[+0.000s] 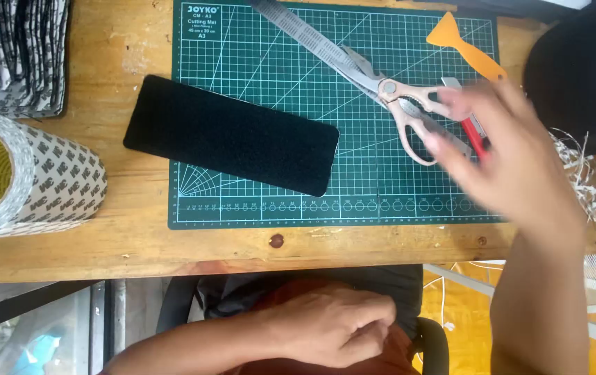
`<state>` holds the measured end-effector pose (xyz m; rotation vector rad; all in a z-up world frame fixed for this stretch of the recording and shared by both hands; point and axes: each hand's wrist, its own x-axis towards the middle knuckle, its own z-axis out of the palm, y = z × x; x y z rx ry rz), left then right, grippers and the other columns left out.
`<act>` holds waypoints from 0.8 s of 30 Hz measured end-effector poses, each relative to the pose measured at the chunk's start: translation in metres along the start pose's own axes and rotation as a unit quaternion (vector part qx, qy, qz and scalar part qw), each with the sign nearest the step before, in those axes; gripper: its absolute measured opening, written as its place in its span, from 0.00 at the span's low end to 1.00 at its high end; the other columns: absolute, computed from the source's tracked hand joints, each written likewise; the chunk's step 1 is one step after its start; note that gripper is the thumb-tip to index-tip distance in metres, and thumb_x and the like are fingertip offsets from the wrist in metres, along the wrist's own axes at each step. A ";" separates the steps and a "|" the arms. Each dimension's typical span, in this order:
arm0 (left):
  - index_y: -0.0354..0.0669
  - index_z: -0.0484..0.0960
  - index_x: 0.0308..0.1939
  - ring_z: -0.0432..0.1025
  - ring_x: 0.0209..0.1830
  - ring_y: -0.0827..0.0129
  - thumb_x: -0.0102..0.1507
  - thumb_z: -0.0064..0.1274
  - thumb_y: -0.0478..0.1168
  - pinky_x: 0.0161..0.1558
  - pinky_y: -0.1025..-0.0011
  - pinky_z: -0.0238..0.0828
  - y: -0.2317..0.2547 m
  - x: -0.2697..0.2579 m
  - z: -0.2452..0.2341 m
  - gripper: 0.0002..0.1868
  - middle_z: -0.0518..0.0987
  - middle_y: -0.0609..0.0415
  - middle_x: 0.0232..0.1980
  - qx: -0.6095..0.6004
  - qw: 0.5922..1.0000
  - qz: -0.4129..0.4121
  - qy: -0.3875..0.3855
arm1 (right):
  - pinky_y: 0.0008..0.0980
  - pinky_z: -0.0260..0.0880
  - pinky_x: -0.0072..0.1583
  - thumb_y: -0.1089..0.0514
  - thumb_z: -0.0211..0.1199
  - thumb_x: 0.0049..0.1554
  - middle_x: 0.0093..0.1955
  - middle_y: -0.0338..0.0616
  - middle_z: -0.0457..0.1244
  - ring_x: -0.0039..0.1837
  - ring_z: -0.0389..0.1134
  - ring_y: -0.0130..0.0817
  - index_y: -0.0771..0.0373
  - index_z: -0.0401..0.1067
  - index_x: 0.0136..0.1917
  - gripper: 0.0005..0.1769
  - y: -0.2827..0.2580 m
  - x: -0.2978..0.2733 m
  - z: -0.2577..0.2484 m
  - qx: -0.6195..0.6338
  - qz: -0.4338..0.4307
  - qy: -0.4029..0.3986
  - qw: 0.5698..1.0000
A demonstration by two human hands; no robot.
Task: Measuring, cutting, and applying adhesive sheets to black fabric pieces on a cutting mat
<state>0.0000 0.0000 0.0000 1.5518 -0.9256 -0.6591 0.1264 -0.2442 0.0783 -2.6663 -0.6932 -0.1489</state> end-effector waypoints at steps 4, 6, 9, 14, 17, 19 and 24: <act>0.46 0.72 0.45 0.74 0.37 0.57 0.71 0.42 0.36 0.42 0.62 0.70 -0.004 0.016 0.010 0.03 0.78 0.54 0.43 -0.023 0.998 0.015 0.058 | 0.37 0.73 0.65 0.63 0.64 0.58 0.56 0.49 0.70 0.58 0.72 0.39 0.68 0.75 0.57 0.13 -0.025 -0.085 0.019 0.161 0.011 0.070 0.984; 0.40 0.75 0.48 0.77 0.44 0.57 0.73 0.44 0.37 0.50 0.62 0.73 -0.010 0.029 0.018 0.05 0.79 0.51 0.46 -0.043 0.994 0.059 0.087 | 0.28 0.76 0.55 0.50 0.62 0.57 0.52 0.43 0.71 0.53 0.74 0.33 0.54 0.78 0.52 0.13 -0.034 -0.125 0.033 0.143 0.010 0.087 0.986; 0.42 0.73 0.47 0.76 0.38 0.55 0.74 0.45 0.36 0.44 0.61 0.71 -0.022 0.052 0.037 0.03 0.79 0.50 0.43 -0.084 0.988 0.067 0.111 | 0.38 0.74 0.59 0.51 0.55 0.61 0.53 0.48 0.67 0.53 0.73 0.40 0.59 0.75 0.54 0.15 -0.044 -0.153 0.042 0.215 0.020 0.129 0.968; 0.42 0.72 0.47 0.74 0.34 0.57 0.76 0.40 0.39 0.39 0.62 0.67 -0.009 0.076 0.037 0.06 0.77 0.51 0.39 -0.126 0.988 0.048 0.073 | 0.36 0.79 0.57 0.52 0.54 0.62 0.48 0.48 0.66 0.51 0.72 0.38 0.61 0.73 0.45 0.12 -0.042 -0.182 0.066 0.256 0.075 0.263 0.927; 0.46 0.72 0.38 0.69 0.27 0.71 0.77 0.43 0.42 0.34 0.70 0.64 -0.008 0.075 0.031 0.12 0.74 0.60 0.31 -0.175 0.983 0.018 0.046 | 0.32 0.78 0.55 0.53 0.58 0.61 0.47 0.43 0.66 0.49 0.71 0.35 0.59 0.73 0.45 0.09 -0.039 -0.180 0.071 0.287 0.063 0.282 0.913; 0.50 0.73 0.35 0.68 0.27 0.81 0.77 0.46 0.44 0.35 0.77 0.64 -0.007 0.073 0.028 0.15 0.74 0.66 0.29 -0.214 0.976 -0.016 0.026 | 0.30 0.76 0.53 0.50 0.59 0.61 0.46 0.41 0.66 0.47 0.71 0.34 0.58 0.73 0.46 0.10 -0.035 -0.176 0.072 0.305 0.045 0.280 0.909; 0.50 0.82 0.49 0.65 0.28 0.85 0.77 0.50 0.47 0.41 0.84 0.65 -0.017 0.059 0.029 0.09 0.71 0.66 0.25 -0.429 0.899 -0.059 -0.073 | 0.31 0.68 0.45 0.51 0.66 0.59 0.40 0.37 0.63 0.40 0.63 0.32 0.54 0.73 0.46 0.06 -0.037 -0.167 0.072 0.505 -0.003 0.223 0.834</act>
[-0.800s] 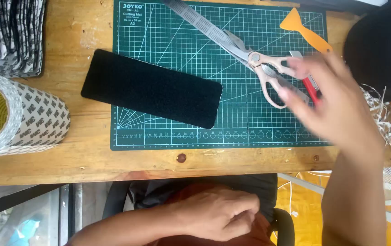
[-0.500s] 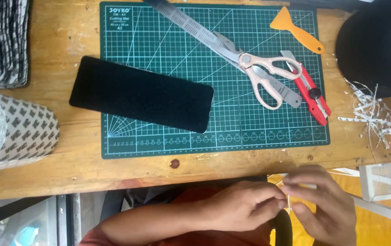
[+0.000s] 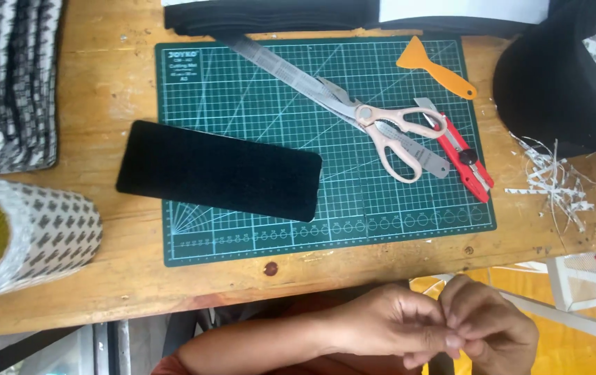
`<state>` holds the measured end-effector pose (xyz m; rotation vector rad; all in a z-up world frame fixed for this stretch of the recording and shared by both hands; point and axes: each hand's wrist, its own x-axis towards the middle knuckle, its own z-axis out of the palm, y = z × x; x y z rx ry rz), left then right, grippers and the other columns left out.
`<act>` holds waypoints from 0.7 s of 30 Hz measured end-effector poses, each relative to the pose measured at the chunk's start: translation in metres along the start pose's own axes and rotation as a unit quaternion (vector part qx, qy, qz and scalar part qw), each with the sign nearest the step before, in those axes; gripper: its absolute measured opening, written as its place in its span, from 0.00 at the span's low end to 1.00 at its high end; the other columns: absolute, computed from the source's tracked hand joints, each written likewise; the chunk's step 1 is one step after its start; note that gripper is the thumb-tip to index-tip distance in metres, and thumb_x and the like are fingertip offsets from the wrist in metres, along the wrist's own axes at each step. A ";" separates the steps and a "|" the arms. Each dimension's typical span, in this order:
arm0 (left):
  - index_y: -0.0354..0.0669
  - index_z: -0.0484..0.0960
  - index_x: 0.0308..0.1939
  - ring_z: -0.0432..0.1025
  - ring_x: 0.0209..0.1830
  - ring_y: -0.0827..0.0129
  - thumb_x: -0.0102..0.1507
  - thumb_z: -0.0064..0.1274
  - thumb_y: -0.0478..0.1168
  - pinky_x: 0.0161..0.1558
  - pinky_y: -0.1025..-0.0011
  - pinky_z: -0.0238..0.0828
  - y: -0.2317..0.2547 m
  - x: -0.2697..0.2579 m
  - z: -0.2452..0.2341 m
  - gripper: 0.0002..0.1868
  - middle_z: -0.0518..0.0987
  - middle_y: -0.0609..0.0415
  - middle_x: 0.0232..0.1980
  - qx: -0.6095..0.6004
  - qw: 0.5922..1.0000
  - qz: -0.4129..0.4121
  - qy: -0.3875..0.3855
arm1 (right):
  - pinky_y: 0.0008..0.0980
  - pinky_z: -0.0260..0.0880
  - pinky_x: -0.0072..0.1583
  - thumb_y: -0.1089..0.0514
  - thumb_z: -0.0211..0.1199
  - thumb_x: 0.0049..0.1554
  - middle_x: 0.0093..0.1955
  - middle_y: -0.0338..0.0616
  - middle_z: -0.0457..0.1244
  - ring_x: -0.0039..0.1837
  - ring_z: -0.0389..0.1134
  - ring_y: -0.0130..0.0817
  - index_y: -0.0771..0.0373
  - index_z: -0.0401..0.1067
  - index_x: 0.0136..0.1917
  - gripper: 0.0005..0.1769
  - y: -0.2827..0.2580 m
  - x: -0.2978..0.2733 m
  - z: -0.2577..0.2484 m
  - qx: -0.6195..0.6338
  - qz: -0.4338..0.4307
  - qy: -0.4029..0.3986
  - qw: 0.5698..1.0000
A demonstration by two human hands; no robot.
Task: Measuring, cutting, and applying adhesive sheets to black fabric pieces on a cutting mat
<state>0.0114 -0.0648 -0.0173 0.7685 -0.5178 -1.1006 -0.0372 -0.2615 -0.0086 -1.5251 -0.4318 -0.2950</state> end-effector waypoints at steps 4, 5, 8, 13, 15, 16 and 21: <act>0.52 0.78 0.34 0.64 0.25 0.86 0.70 0.55 0.51 0.34 0.85 0.63 0.004 -0.006 0.003 0.14 0.72 0.66 0.24 0.007 0.999 -0.045 0.009 | 0.31 0.70 0.44 0.52 0.64 0.61 0.40 0.37 0.65 0.39 0.66 0.31 0.54 0.75 0.48 0.05 -0.004 0.000 -0.001 0.005 -0.028 -0.050 0.998; 0.52 0.79 0.35 0.66 0.25 0.86 0.71 0.55 0.51 0.33 0.85 0.63 0.002 -0.006 0.002 0.13 0.73 0.65 0.24 0.007 0.999 -0.043 0.002 | 0.32 0.70 0.44 0.54 0.64 0.60 0.39 0.37 0.65 0.39 0.66 0.31 0.54 0.75 0.46 0.04 -0.007 0.002 0.000 0.000 -0.022 -0.055 0.998; 0.51 0.81 0.37 0.67 0.25 0.85 0.72 0.55 0.50 0.33 0.84 0.64 0.006 -0.006 0.002 0.12 0.74 0.65 0.24 0.014 0.999 -0.041 0.006 | 0.33 0.71 0.44 0.55 0.62 0.60 0.39 0.39 0.64 0.38 0.65 0.32 0.55 0.74 0.46 0.03 -0.013 0.005 0.004 -0.023 -0.016 -0.048 0.998; 0.49 0.81 0.34 0.69 0.23 0.81 0.69 0.58 0.50 0.30 0.83 0.67 0.020 -0.003 0.009 0.13 0.76 0.60 0.26 0.038 0.995 -0.088 0.037 | 0.29 0.72 0.43 0.56 0.61 0.60 0.39 0.37 0.63 0.37 0.65 0.29 0.56 0.73 0.46 0.03 -0.019 0.004 0.005 -0.044 -0.024 -0.022 0.999; 0.50 0.79 0.30 0.70 0.22 0.82 0.67 0.59 0.51 0.33 0.85 0.67 0.024 0.003 0.011 0.14 0.77 0.62 0.26 0.064 0.991 -0.105 0.058 | 0.31 0.70 0.43 0.58 0.61 0.59 0.38 0.39 0.61 0.37 0.63 0.31 0.58 0.71 0.44 0.03 -0.020 0.002 -0.001 -0.030 0.012 -0.017 0.999; 0.50 0.79 0.30 0.70 0.22 0.82 0.67 0.59 0.51 0.33 0.85 0.67 0.029 0.005 0.010 0.14 0.77 0.62 0.26 0.062 0.991 -0.109 0.054 | 0.31 0.70 0.43 0.58 0.61 0.59 0.38 0.39 0.61 0.37 0.63 0.31 0.58 0.71 0.44 0.03 -0.021 0.003 0.003 -0.032 0.015 -0.012 0.999; 0.47 0.77 0.30 0.70 0.19 0.78 0.64 0.63 0.46 0.25 0.85 0.66 0.027 0.016 0.012 0.14 0.76 0.57 0.23 0.081 0.984 -0.077 0.136 | 0.37 0.66 0.50 0.60 0.54 0.64 0.43 0.46 0.59 0.46 0.62 0.37 0.63 0.68 0.51 0.05 -0.013 0.001 -0.003 0.014 0.051 -0.008 0.999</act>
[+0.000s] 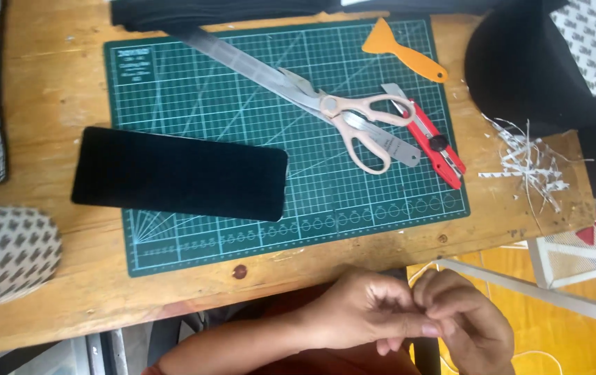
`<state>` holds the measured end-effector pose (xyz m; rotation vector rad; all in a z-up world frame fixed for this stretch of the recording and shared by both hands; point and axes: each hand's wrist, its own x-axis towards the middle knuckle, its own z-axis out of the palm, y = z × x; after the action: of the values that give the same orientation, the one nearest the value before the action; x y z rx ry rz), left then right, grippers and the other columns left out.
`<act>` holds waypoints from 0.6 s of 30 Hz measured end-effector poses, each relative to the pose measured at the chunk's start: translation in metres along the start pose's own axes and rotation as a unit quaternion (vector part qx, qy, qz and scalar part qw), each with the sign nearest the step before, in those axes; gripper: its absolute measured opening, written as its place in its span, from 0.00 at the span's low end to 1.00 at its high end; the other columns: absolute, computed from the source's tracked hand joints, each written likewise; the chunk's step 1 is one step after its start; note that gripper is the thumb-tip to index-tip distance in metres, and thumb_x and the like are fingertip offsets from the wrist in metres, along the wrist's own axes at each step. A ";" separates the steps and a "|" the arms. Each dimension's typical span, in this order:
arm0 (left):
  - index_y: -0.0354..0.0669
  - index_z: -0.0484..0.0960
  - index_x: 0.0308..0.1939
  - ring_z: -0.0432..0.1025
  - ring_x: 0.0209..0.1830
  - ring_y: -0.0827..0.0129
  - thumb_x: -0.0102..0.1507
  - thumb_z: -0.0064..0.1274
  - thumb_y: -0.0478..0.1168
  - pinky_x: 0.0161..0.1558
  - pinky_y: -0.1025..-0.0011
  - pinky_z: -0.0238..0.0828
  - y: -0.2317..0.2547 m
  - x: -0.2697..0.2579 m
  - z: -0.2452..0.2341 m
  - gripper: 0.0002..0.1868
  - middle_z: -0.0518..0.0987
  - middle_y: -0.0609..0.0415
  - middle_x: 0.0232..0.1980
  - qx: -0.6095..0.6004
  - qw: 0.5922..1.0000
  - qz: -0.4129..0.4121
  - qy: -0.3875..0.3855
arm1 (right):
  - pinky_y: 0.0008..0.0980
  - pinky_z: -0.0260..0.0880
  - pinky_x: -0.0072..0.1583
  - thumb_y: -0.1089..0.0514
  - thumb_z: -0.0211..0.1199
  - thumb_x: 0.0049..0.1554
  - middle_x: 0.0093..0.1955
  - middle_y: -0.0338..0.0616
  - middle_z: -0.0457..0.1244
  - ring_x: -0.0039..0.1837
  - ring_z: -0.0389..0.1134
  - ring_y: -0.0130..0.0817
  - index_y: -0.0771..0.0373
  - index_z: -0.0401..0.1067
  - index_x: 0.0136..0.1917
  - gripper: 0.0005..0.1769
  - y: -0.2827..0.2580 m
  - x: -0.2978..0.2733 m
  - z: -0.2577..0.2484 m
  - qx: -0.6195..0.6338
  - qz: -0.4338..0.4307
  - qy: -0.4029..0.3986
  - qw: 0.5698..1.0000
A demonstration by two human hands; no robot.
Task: Measuring, cutting, and applying adhesive sheets to black fabric pieces on a cutting mat
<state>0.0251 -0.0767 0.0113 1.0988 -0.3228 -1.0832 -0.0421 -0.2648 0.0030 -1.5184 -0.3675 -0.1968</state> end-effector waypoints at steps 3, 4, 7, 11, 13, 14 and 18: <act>0.44 0.76 0.53 0.72 0.24 0.79 0.68 0.59 0.38 0.31 0.81 0.71 -0.018 0.000 -0.002 0.11 0.81 0.55 0.38 -0.013 0.989 0.143 0.022 | 0.41 0.65 0.51 0.51 0.40 0.69 0.41 0.45 0.61 0.43 0.61 0.38 0.62 0.66 0.45 0.18 0.020 -0.008 -0.031 -0.136 -0.026 0.064 0.988; 0.44 0.76 0.53 0.72 0.24 0.79 0.68 0.59 0.38 0.31 0.81 0.71 -0.005 -0.007 -0.006 0.11 0.81 0.55 0.38 -0.017 0.990 0.137 0.019 | 0.41 0.65 0.51 0.51 0.40 0.69 0.41 0.45 0.61 0.43 0.61 0.38 0.62 0.66 0.45 0.18 0.024 0.000 -0.052 -0.137 -0.020 0.068 0.988; 0.36 0.75 0.54 0.72 0.32 0.69 0.74 0.45 0.32 0.42 0.71 0.73 0.026 -0.028 -0.022 0.06 0.75 0.51 0.40 0.140 0.939 0.301 0.092 | 0.49 0.67 0.54 0.72 0.43 0.75 0.49 0.64 0.61 0.50 0.62 0.55 0.65 0.50 0.82 0.24 0.032 0.018 -0.103 -0.451 -0.162 0.062 0.876; 0.35 0.73 0.50 0.77 0.38 0.60 0.73 0.43 0.34 0.42 0.67 0.76 0.043 -0.060 -0.044 0.06 0.80 0.47 0.42 0.250 0.909 0.302 0.143 | 0.47 0.61 0.63 0.75 0.41 0.82 0.61 0.69 0.62 0.58 0.63 0.56 0.86 0.67 0.67 0.13 0.033 0.038 -0.131 -0.574 0.023 0.178 0.799; 0.35 0.73 0.50 0.79 0.39 0.59 0.74 0.39 0.38 0.42 0.66 0.77 0.049 -0.073 -0.054 0.10 0.81 0.47 0.43 0.286 0.898 0.289 0.165 | 0.53 0.62 0.70 0.74 0.41 0.84 0.64 0.73 0.62 0.65 0.65 0.66 0.87 0.66 0.68 0.13 0.036 0.041 -0.140 -0.604 0.025 0.163 0.780; 0.35 0.73 0.46 0.76 0.34 0.61 0.74 0.39 0.38 0.37 0.66 0.74 0.051 -0.079 -0.058 0.09 0.78 0.48 0.39 0.296 0.889 0.302 0.175 | 0.52 0.63 0.68 0.73 0.43 0.85 0.65 0.73 0.64 0.65 0.67 0.67 0.86 0.68 0.70 0.14 0.040 0.037 -0.146 -0.627 0.026 0.151 0.764; 0.41 0.66 0.30 0.61 0.22 0.64 0.71 0.45 0.39 0.28 0.65 0.57 0.049 -0.100 -0.083 0.15 0.67 0.54 0.25 0.380 0.834 0.336 0.218 | 0.27 0.70 0.44 0.58 0.71 0.93 0.49 0.42 0.73 0.45 0.74 0.34 0.60 0.81 0.59 0.15 0.086 -0.015 -0.212 -0.882 -0.007 0.124 0.454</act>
<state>0.0607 0.0541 0.0406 1.7128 -0.7403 -0.0155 -0.0024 -0.4729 -0.0850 -3.5035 0.3275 -1.0505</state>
